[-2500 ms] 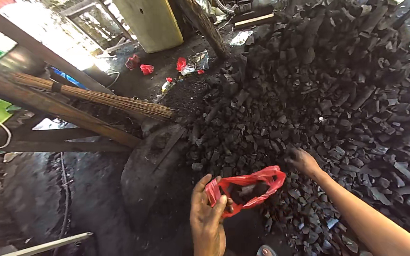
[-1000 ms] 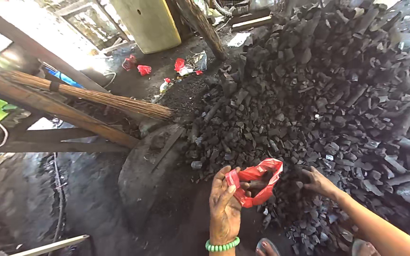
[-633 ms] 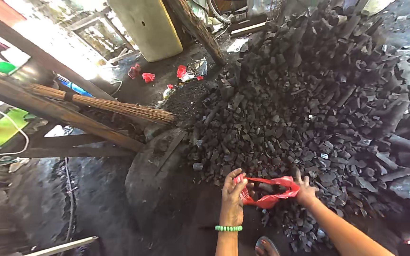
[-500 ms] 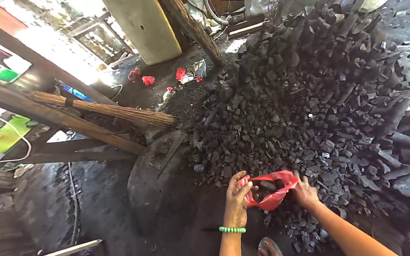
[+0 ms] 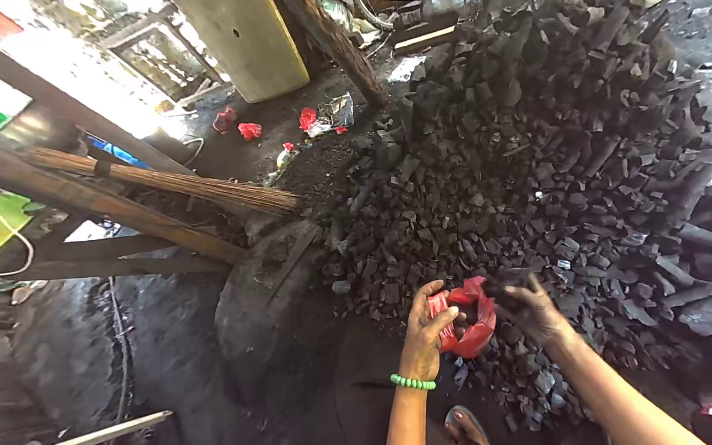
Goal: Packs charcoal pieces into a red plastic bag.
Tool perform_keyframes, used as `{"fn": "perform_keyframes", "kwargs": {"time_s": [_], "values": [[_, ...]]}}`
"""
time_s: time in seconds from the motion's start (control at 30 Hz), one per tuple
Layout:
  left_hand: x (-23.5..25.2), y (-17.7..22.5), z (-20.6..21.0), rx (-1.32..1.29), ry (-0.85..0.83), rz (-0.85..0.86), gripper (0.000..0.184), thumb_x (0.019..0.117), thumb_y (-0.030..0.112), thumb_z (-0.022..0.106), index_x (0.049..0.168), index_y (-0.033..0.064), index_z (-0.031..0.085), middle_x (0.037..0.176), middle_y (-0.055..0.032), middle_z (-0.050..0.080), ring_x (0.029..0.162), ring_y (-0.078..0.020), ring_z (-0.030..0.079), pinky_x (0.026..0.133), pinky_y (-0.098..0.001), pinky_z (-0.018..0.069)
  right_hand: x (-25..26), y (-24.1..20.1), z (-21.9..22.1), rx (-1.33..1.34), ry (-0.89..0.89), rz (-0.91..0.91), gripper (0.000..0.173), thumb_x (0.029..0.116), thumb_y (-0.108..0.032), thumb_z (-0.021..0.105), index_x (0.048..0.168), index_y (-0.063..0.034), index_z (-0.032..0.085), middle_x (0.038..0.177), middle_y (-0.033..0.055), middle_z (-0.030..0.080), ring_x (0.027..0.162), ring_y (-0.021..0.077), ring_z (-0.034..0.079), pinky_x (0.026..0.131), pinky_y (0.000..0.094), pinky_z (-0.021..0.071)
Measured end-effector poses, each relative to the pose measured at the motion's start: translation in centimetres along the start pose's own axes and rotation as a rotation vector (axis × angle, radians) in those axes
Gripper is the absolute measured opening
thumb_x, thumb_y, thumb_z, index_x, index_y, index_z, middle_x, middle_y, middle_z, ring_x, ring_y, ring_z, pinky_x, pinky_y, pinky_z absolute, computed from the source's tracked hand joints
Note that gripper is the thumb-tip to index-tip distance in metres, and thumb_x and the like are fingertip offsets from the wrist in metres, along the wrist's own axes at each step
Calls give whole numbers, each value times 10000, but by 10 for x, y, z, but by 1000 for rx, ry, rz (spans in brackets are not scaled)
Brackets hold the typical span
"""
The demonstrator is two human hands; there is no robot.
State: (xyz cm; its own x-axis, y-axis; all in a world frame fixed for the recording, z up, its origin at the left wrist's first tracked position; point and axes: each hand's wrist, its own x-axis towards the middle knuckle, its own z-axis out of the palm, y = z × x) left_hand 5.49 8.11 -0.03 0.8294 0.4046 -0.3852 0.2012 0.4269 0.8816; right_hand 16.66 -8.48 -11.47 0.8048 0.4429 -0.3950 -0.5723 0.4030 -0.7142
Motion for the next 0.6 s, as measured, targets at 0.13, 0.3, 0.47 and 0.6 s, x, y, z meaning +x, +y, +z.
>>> {"fn": "perform_keyframes", "kwargs": {"time_s": [0.13,0.3,0.47,0.6], "values": [[1,0,-2,7,23,17,553,907,26,557,1447,76,443,1182,-147,617,902,-197,667,764,-326,579,8,30,43,-869,-486,12,450,875,-119,739,1293,1,622,1231,180,638,1130,259,621,979,431,509],[4,-4,-12,11,49,12,549,921,29,535,1457,45,419,1203,-178,631,834,-208,689,661,-308,586,-3,12,-10,-918,-11,-206,283,1006,-92,588,1255,19,662,1259,219,651,1116,323,657,972,502,540],[10,-4,-15,20,25,-5,565,892,62,549,1441,27,420,1183,-169,637,816,-191,693,638,-292,589,-23,-19,-140,-1243,872,-222,469,945,-79,635,1397,26,568,1484,409,388,1358,639,361,1045,773,327],[11,-4,-11,20,-2,-14,536,907,57,541,1429,19,429,1186,-166,635,824,-186,692,636,-283,585,-20,-12,-167,-1299,975,68,515,999,-131,630,1498,-115,505,1596,364,235,1380,626,341,1032,739,375]]}}
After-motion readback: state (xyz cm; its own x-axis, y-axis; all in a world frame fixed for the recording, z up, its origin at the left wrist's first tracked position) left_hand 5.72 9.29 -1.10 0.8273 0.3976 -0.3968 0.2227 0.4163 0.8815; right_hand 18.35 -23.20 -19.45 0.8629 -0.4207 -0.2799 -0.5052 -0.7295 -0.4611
